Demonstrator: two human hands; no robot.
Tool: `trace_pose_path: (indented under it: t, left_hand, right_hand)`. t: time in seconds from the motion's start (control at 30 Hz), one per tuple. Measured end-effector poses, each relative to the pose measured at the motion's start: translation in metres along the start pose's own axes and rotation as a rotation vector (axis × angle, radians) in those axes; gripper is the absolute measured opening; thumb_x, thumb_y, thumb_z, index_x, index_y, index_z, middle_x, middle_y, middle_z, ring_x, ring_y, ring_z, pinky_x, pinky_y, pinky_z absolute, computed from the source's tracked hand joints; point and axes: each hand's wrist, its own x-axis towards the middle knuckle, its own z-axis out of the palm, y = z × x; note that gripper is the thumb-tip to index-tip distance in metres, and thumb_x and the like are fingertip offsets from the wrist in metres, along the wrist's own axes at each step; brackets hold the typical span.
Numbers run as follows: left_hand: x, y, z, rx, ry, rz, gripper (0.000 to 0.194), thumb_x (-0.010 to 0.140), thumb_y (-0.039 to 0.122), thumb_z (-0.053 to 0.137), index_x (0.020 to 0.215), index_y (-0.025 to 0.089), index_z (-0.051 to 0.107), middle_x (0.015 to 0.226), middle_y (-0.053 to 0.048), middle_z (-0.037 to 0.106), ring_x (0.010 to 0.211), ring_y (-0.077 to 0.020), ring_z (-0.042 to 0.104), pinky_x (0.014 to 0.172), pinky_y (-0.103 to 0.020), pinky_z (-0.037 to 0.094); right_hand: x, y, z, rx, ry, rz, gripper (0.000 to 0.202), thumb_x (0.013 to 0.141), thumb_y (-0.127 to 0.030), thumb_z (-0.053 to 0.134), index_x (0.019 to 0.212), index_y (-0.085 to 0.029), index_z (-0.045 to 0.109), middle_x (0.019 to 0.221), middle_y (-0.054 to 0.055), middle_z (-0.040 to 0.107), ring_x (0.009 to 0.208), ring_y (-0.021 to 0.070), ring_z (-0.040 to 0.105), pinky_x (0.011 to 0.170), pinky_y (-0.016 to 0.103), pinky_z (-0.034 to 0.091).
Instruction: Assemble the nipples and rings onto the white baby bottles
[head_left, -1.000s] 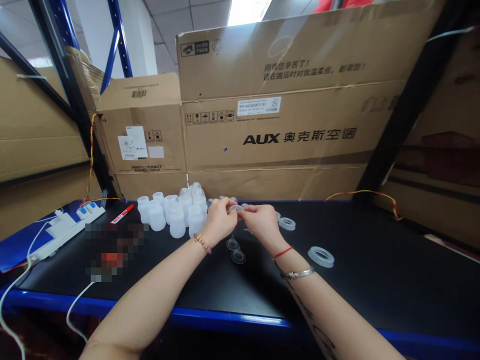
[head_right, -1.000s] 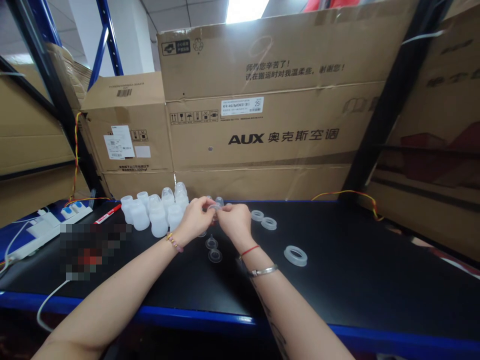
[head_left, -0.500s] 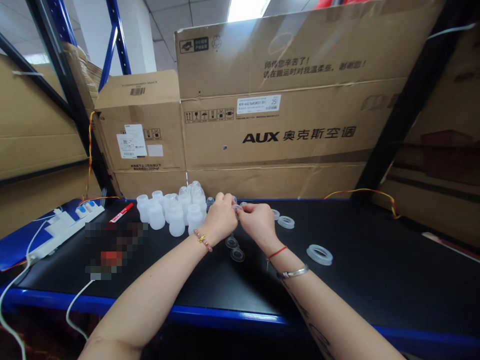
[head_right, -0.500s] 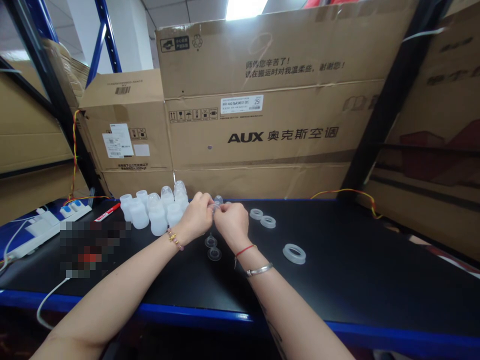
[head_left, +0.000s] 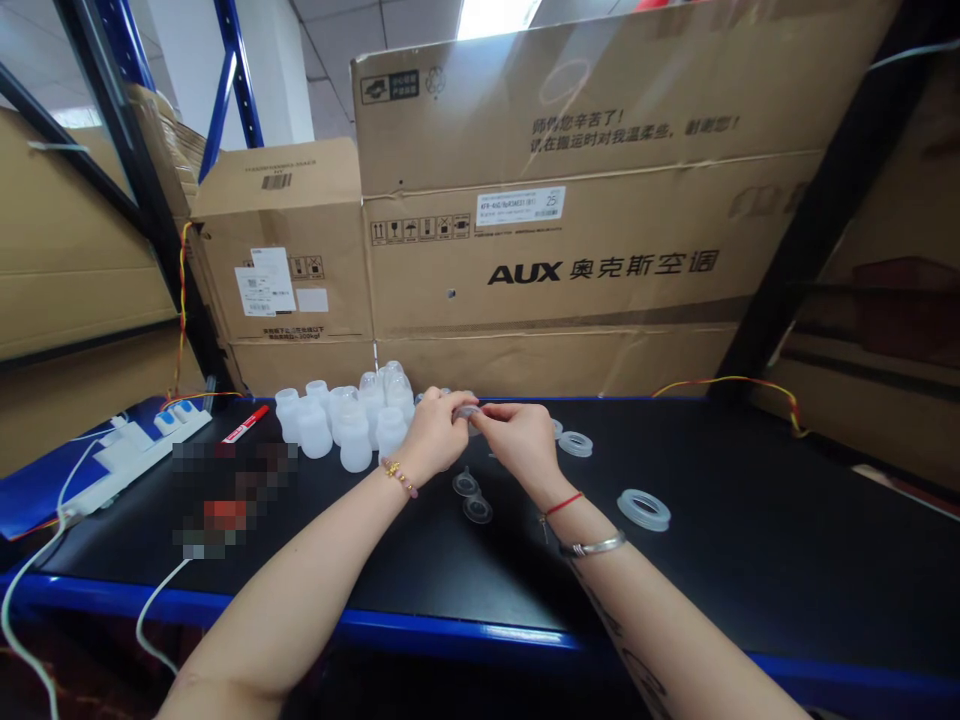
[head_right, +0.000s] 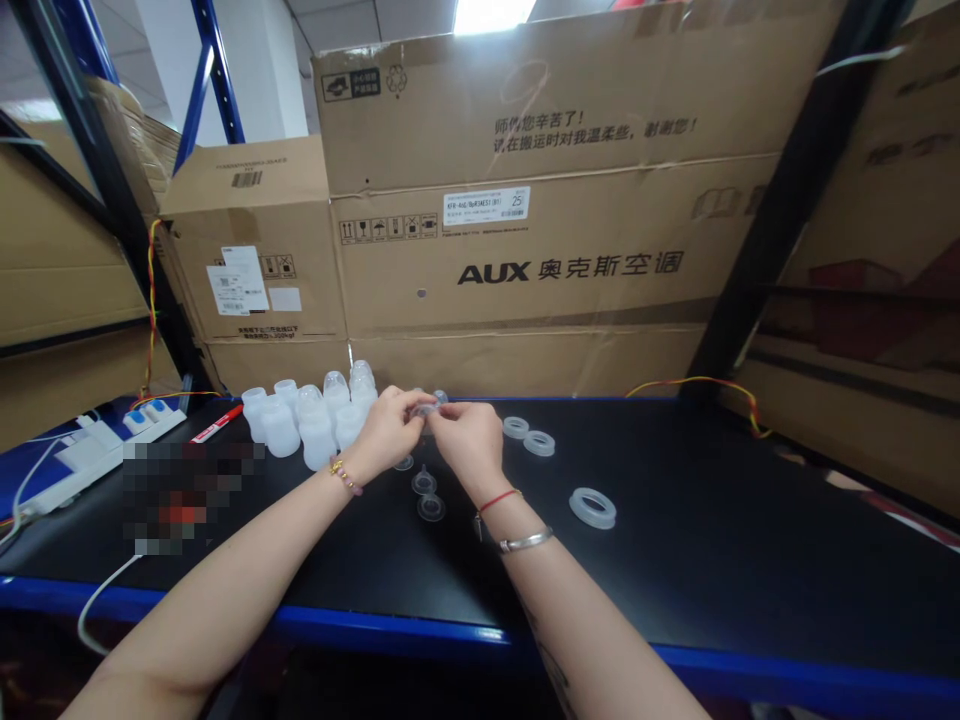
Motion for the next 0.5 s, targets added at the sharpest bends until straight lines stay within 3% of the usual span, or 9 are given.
trace_pose_path:
  t: [0.1, 0.27, 0.5]
  left_hand:
    - [-0.0005, -0.0003, 0.0032, -0.022, 0.058, -0.038, 0.03, 0.082, 0.01, 0.052, 0.103, 0.019, 0.071, 0.097, -0.007, 0.056, 0.086, -0.016, 0.059, 0.086, -0.032, 0.052]
    - [-0.0014, 0.0035, 0.0047, 0.045, 0.069, -0.031, 0.03, 0.081, 0.007, 0.051, 0.099, 0.018, 0.072, 0.092, -0.007, 0.056, 0.085, -0.0163, 0.059, 0.086, -0.031, 0.051]
    - [-0.0014, 0.0042, 0.003, 0.112, 0.022, -0.001, 0.03, 0.084, 0.009, 0.052, 0.105, 0.018, 0.071, 0.097, -0.01, 0.061, 0.09, -0.0186, 0.061, 0.09, -0.033, 0.05]
  right_hand:
    - [-0.0021, -0.0031, 0.0005, -0.008, -0.009, 0.011, 0.028, 0.07, -0.039, 0.066, 0.081, -0.017, 0.08, 0.075, 0.009, 0.075, 0.069, 0.024, 0.068, 0.053, 0.026, 0.04]
    - [-0.0053, -0.0047, 0.0046, -0.153, 0.015, -0.091, 0.025, 0.076, -0.031, 0.058, 0.083, -0.02, 0.079, 0.081, 0.008, 0.076, 0.076, 0.0226, 0.068, 0.061, 0.026, 0.04]
    - [-0.0054, -0.0042, 0.0033, -0.164, 0.024, -0.076, 0.023, 0.073, -0.033, 0.057, 0.067, -0.018, 0.075, 0.06, 0.005, 0.069, 0.059, 0.0185, 0.061, 0.051, 0.025, 0.033]
